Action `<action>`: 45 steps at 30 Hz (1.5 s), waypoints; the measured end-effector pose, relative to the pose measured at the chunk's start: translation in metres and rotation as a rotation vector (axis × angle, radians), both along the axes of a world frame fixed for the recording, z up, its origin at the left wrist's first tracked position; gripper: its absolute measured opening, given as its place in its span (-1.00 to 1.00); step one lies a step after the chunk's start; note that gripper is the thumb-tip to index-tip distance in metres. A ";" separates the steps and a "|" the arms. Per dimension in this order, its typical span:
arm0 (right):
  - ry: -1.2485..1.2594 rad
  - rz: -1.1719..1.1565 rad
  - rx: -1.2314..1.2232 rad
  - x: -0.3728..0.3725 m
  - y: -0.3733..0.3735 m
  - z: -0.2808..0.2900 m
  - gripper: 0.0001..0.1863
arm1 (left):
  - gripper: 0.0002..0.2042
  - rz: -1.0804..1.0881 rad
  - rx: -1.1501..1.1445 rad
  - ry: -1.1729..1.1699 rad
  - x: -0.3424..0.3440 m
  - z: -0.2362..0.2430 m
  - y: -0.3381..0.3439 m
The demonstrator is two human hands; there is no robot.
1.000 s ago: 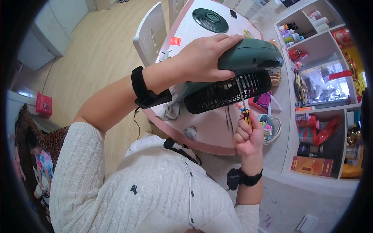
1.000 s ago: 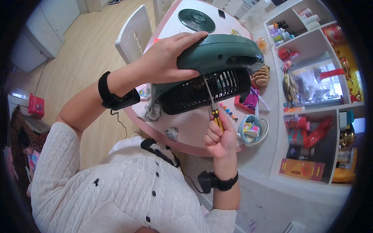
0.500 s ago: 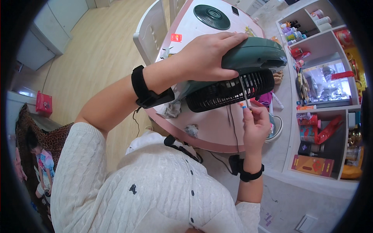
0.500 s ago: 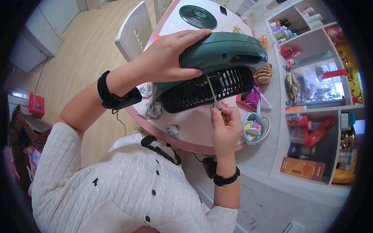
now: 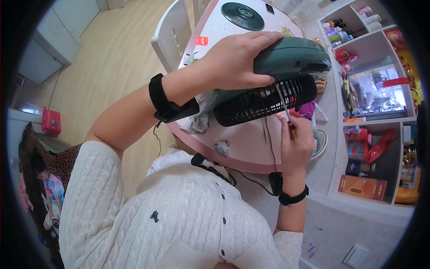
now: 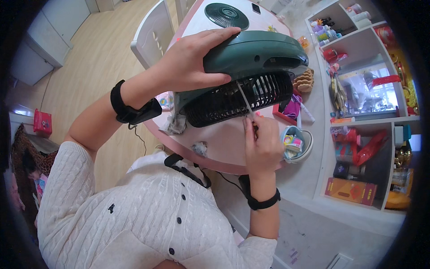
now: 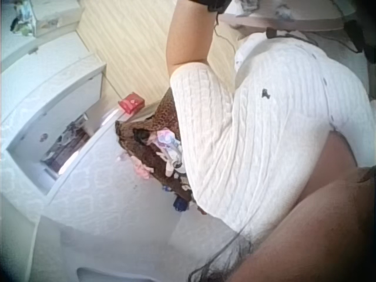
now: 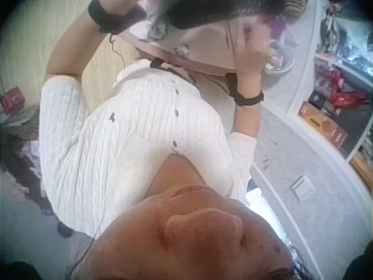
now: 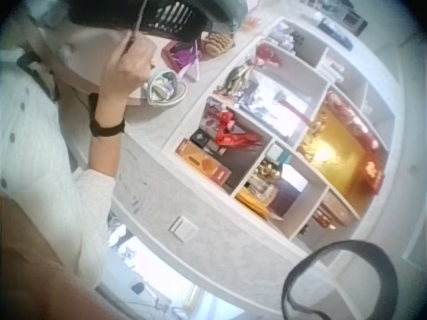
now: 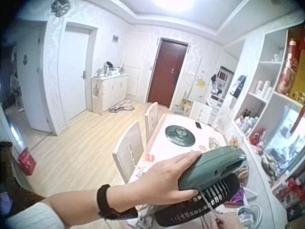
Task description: The person uses a screwdriver to remove screws from the front grille of a green portable fan. They detach the grille, set it aside, and continue to unscrew and adjust components on the fan body.
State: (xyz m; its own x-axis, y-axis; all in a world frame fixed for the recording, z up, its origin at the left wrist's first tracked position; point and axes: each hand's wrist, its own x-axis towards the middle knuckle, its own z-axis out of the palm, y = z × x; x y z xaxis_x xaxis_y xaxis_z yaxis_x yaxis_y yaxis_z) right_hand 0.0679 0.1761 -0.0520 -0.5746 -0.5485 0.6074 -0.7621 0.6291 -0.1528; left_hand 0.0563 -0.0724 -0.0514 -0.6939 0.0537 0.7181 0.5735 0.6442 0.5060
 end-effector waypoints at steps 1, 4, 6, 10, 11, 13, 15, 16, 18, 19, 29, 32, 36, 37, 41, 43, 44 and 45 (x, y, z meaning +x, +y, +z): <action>0.057 0.052 0.028 0.001 0.000 0.006 -0.84 | -0.24 -0.001 -0.001 0.001 0.000 0.000 0.000; 0.216 0.172 0.118 -0.002 -0.002 0.010 -0.87 | -0.24 -0.009 -0.002 0.013 -0.001 -0.002 0.000; 0.189 0.204 0.047 -0.007 -0.003 0.006 -0.90 | -0.27 -0.006 -0.004 0.062 -0.003 -0.003 0.000; -1.703 0.162 -0.907 -0.018 0.011 -0.005 -0.83 | -0.31 0.012 -0.008 0.151 -0.007 -0.004 0.000; -1.732 0.168 -0.942 -0.019 0.016 -0.008 -0.83 | -0.31 0.010 -0.009 0.139 -0.007 -0.005 0.000; -1.784 0.185 -1.014 -0.021 0.022 -0.014 -0.84 | -0.28 0.008 0.002 0.096 -0.006 -0.005 -0.001; -1.831 0.197 -1.087 -0.020 0.026 -0.017 -0.84 | -0.26 0.000 0.013 0.066 -0.004 -0.005 0.000; -1.856 0.206 -1.121 -0.019 0.025 -0.019 -0.84 | -0.26 -0.001 0.016 0.065 -0.003 -0.005 0.000; -1.577 0.196 -1.001 -0.016 0.021 -0.019 -0.83 | -0.26 0.003 0.013 0.061 -0.003 -0.004 0.000; -1.275 0.174 -0.840 -0.014 0.018 -0.019 -0.81 | -0.26 0.011 0.009 0.061 -0.003 -0.004 0.000; 0.210 0.051 0.066 -0.011 0.014 -0.004 -0.69 | -0.31 0.047 -0.002 0.119 -0.006 -0.006 0.001; 0.065 0.055 0.027 -0.011 0.016 -0.010 -0.76 | -0.32 0.026 0.006 0.130 -0.006 -0.006 0.001; -0.598 0.043 -0.503 -0.011 0.014 -0.029 -0.81 | -0.27 -0.004 -0.023 0.104 -0.007 -0.005 -0.002; -0.884 0.011 -0.688 -0.010 0.014 -0.035 -0.80 | -0.27 -0.010 -0.019 0.103 -0.007 -0.005 -0.002; -1.033 -0.116 -0.632 -0.014 0.020 -0.041 -0.74 | -0.27 -0.015 -0.007 0.101 -0.006 -0.005 -0.002; -1.266 -0.129 -0.922 -0.016 0.016 -0.042 -0.73 | -0.27 -0.015 0.008 0.078 -0.007 -0.005 -0.002; -1.382 -0.139 -1.072 -0.014 0.014 -0.041 -0.73 | -0.27 -0.021 0.016 0.066 -0.006 -0.006 0.000; -1.216 -0.051 -0.883 -0.013 0.013 -0.036 -0.79 | -0.27 -0.011 0.016 0.058 -0.005 -0.007 0.001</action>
